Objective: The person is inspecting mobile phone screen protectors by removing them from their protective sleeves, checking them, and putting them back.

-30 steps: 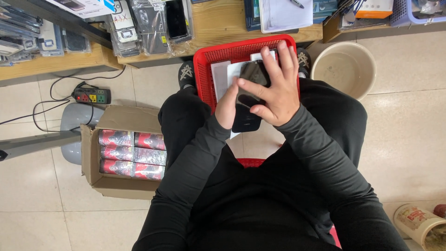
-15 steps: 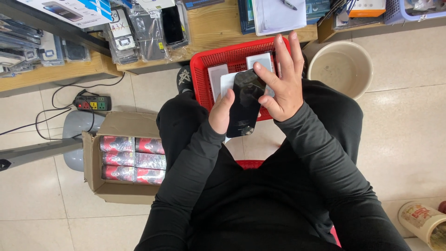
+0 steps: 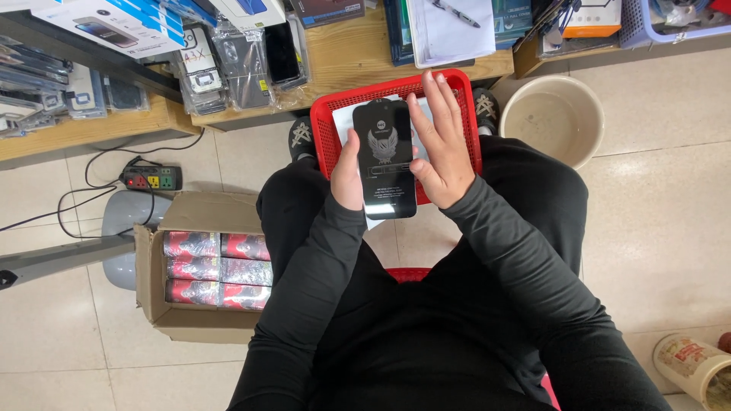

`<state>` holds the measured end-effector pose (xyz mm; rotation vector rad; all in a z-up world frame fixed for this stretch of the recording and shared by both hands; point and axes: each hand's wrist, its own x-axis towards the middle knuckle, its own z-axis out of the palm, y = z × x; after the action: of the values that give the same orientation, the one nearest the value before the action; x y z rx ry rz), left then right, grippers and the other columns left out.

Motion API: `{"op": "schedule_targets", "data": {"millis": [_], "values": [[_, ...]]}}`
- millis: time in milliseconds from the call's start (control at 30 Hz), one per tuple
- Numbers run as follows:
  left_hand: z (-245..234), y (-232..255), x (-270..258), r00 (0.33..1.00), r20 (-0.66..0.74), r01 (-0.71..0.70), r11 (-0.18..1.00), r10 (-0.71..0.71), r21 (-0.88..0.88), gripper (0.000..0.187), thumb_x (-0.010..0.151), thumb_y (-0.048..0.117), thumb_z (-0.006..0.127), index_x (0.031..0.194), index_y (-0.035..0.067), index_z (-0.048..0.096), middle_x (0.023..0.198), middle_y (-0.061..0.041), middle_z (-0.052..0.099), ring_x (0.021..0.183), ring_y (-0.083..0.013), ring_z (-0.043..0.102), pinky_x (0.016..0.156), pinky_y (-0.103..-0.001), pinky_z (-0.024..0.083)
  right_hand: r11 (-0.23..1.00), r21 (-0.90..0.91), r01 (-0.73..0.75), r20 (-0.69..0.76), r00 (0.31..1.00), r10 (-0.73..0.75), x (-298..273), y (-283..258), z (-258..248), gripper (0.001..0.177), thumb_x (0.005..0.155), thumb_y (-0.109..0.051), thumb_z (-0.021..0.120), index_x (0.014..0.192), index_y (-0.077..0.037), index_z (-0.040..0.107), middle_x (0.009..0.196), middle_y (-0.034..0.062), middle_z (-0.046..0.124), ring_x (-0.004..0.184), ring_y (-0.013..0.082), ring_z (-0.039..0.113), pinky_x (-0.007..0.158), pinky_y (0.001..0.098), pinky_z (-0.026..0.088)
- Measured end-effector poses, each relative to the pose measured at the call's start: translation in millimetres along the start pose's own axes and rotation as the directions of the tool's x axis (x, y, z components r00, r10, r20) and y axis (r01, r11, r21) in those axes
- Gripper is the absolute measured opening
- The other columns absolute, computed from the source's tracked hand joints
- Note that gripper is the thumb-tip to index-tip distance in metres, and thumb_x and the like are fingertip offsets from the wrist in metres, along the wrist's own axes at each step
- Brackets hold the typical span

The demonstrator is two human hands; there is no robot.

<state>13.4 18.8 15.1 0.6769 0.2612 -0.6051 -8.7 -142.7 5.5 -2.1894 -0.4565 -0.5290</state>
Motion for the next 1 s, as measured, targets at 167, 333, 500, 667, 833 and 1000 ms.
{"op": "schedule_targets", "data": {"millis": [167,333,500,667,833,1000], "values": [[-11.5,3.8,13.7,0.985,0.101,-0.122,0.976,0.142,-0.18,0.055,0.1,0.046,0.049,0.132,0.002,0.057,0.131,-0.017,0.059,0.115,-0.0306,0.061,0.099,-0.044,0.051,0.998,0.031,0.053,0.005,0.999,-0.054,-4.1,-0.9,13.7,0.069,0.104,-0.061,0.019,0.156,-0.018,0.03,0.164,0.016,0.016,0.153,0.0416,0.009,0.124,0.0589,0.013],[5.1,2.2,2.3,0.922,0.18,-0.281,0.913,0.342,-0.295,0.052,0.107,0.035,0.049,0.141,-0.004,0.047,0.14,-0.023,0.052,0.123,-0.0335,0.059,0.111,-0.046,0.045,0.993,0.088,0.084,0.008,0.996,-0.085,-6.0,-1.2,16.9,0.07,0.1,-0.061,0.024,0.151,-0.015,0.041,0.161,0.0186,0.019,0.149,0.0459,0.009,0.119,0.0598,0.01],[-19.1,26.8,20.1,0.914,0.356,-0.07,0.941,0.193,-0.33,0.063,0.103,0.05,0.047,0.134,-0.004,0.055,0.142,-0.024,0.051,0.121,-0.0338,0.061,0.107,-0.051,0.049,0.983,0.143,0.118,0.024,0.992,-0.123,-6.5,-3.7,19.3,0.068,0.1,-0.06,0.026,0.147,-0.015,0.047,0.16,0.0201,0.02,0.148,0.0467,0.009,0.118,0.0611,0.011],[-61.9,58.5,42.1,0.872,0.439,-0.087,0.951,0.217,-0.297,0.073,0.095,0.06,0.047,0.148,0.009,0.041,0.136,-0.02,0.057,0.108,-0.0367,0.066,0.087,-0.057,0.052,0.974,0.128,0.187,0.063,0.979,-0.196,-12.8,-21.5,18.9,0.067,0.1,-0.062,0.024,0.143,-0.019,0.052,0.158,0.021,0.026,0.148,0.047,0.019,0.12,0.0625,0.022],[-52.4,55.3,32.8,0.902,0.255,-0.254,0.907,0.347,-0.337,0.068,0.096,0.054,0.05,0.148,0.01,0.042,0.148,-0.016,0.05,0.117,-0.0299,0.063,0.087,-0.051,0.058,0.967,0.045,0.252,0.104,0.961,-0.255,-14.6,-25.3,21.9,0.066,0.102,-0.061,0.021,0.143,-0.02,0.051,0.156,0.0218,0.027,0.148,0.0456,0.023,0.122,0.0626,0.029],[-47.6,39.7,35.4,0.924,0.284,-0.173,0.942,0.256,-0.289,0.072,0.091,0.061,0.055,0.143,0.012,0.049,0.142,-0.007,0.053,0.104,-0.0356,0.066,0.092,-0.054,0.057,0.933,-0.108,0.344,0.115,0.936,-0.332,-17.8,-22.2,31.7,0.061,0.103,-0.066,0.021,0.153,-0.033,0.036,0.164,0.0131,0.016,0.153,0.0401,0.014,0.12,0.0614,0.026]]}}
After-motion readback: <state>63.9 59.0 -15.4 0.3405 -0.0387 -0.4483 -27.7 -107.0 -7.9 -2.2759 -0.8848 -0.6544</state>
